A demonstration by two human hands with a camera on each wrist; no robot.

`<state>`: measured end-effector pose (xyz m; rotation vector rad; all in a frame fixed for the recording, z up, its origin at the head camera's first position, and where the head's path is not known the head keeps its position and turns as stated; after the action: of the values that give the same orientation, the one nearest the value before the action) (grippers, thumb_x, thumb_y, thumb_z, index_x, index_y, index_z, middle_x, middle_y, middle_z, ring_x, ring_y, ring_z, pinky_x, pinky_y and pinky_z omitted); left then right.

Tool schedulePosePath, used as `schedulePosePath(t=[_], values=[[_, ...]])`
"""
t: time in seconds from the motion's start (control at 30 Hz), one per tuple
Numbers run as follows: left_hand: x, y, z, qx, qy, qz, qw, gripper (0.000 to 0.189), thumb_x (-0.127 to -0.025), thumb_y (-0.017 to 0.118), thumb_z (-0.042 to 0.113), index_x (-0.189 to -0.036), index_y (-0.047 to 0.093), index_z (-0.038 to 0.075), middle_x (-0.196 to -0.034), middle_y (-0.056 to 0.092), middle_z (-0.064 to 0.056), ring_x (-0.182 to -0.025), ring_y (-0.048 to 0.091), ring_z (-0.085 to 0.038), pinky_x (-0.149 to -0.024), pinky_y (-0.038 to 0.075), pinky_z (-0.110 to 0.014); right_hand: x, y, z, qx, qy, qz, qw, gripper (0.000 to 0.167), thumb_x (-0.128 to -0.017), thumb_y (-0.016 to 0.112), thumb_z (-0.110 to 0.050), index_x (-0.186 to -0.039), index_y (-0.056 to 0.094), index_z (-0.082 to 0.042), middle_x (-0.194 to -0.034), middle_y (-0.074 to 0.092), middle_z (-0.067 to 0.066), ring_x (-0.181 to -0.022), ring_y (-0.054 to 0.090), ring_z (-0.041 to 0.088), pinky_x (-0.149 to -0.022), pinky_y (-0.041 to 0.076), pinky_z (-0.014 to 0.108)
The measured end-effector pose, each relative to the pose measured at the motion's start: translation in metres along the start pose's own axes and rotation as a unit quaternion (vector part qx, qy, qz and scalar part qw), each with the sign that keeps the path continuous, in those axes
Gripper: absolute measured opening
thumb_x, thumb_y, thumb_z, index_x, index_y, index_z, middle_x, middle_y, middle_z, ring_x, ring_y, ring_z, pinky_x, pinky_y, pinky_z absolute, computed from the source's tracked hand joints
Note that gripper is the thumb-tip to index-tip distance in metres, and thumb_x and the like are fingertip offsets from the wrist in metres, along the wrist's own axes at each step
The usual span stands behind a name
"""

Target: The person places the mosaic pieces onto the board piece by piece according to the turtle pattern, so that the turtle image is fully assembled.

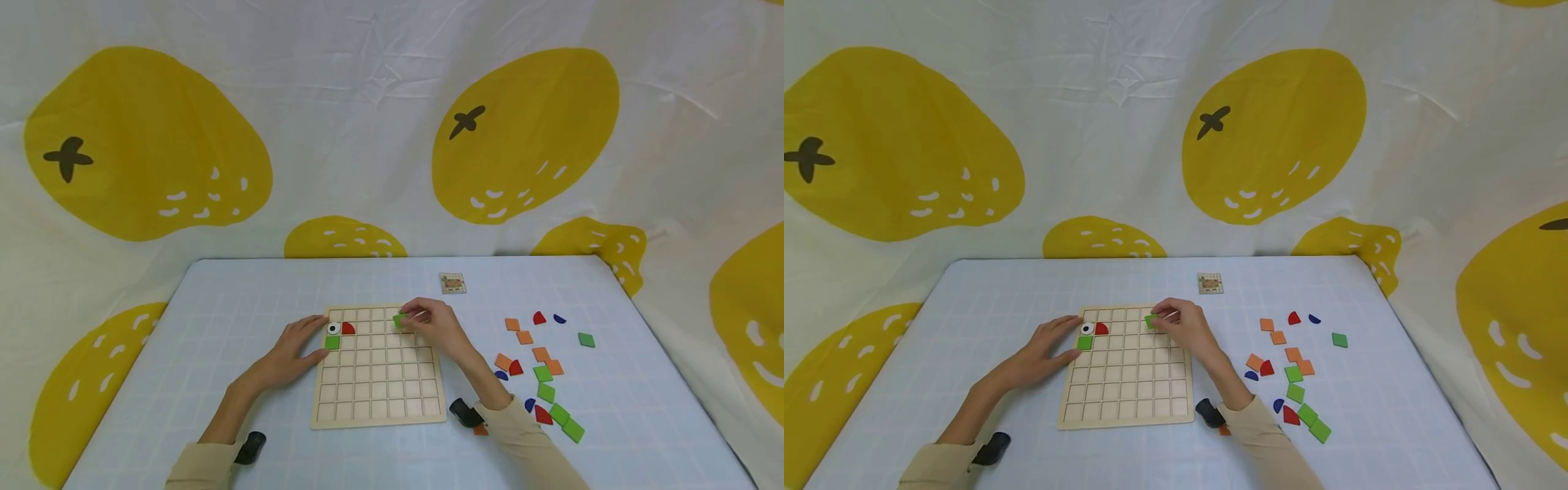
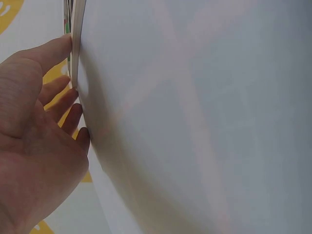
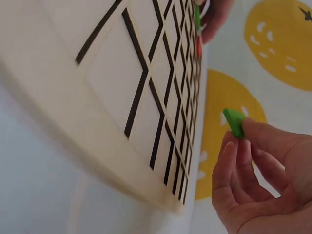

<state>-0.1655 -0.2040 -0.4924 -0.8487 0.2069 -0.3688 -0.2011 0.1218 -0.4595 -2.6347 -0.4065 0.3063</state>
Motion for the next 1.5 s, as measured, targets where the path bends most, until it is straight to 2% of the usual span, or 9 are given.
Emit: schedulePosePath(t=[0.43, 0.6, 1.03, 1.3, 1.5], values=[[-0.001, 0.0, 0.001, 0.004, 0.003, -0.002, 1.0, 0.064, -0.101, 0.068, 0.027, -0.156, 0.042, 0.006, -0.16, 0.037, -0.02, -0.146, 0.029, -0.044, -0.115, 0.028, -0.067, -0.013, 0.038, -0.015, -0.033, 0.006, -0.033, 0.9989, 0.014, -0.094, 0.075, -0.009, -0.105, 0.074, -0.001, -0.098, 0.072, 0.01, -0.087, 0.07, 0.022, -0.075, 0.056, 0.026], [-0.002, -0.001, 0.002, 0.005, 0.0, -0.003, 1.0, 0.064, -0.102, 0.068, 0.026, -0.156, 0.042, 0.006, -0.161, 0.037, -0.02, -0.146, 0.029, -0.044, -0.115, 0.028, -0.067, -0.018, 0.049, -0.019, -0.035, -0.004, -0.043, 0.9985, 0.012, -0.094, 0.074, -0.007, -0.103, 0.074, 0.0, -0.094, 0.072, 0.01, -0.083, 0.069, 0.019, -0.074, 0.056, 0.026], [-0.002, -0.002, 0.004, 0.004, -0.002, -0.006, 1.0, 0.064, -0.102, 0.067, 0.028, -0.157, 0.041, 0.007, -0.161, 0.036, -0.019, -0.147, 0.028, -0.044, -0.115, 0.028, -0.067, -0.025, 0.074, -0.019, -0.049, 0.013, -0.073, 0.9961, 0.012, -0.092, 0.075, -0.005, -0.102, 0.074, 0.003, -0.089, 0.073, 0.009, -0.077, 0.066, 0.01, -0.071, 0.054, 0.022], [-0.001, -0.002, 0.003, 0.006, -0.009, -0.007, 0.9999, 0.064, -0.102, 0.067, 0.027, -0.156, 0.041, 0.007, -0.161, 0.036, -0.02, -0.147, 0.028, -0.044, -0.115, 0.027, -0.068, -0.027, 0.084, -0.024, -0.01, 0.035, -0.074, 0.9966, 0.009, -0.089, 0.078, -0.005, -0.095, 0.075, 0.0, -0.083, 0.071, 0.004, -0.072, 0.062, 0.007, -0.067, 0.05, 0.021], [0.001, -0.002, 0.002, 0.007, -0.006, -0.007, 0.9999, 0.064, -0.102, 0.067, 0.027, -0.156, 0.042, 0.006, -0.161, 0.036, -0.02, -0.146, 0.028, -0.045, -0.114, 0.028, -0.068, -0.027, 0.088, -0.026, 0.017, 0.03, -0.075, 0.9966, 0.004, -0.09, 0.078, -0.004, -0.092, 0.076, -0.001, -0.08, 0.07, 0.001, -0.069, 0.059, 0.005, -0.065, 0.049, 0.02]])
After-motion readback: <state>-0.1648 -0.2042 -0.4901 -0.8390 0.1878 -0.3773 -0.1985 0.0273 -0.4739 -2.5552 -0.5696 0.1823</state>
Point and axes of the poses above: each hand's wrist, its own x-axis away from the middle knuckle, its own y-axis out of the palm, z = x × y, the point moved 1 cm from there along -x, towards the middle knuckle
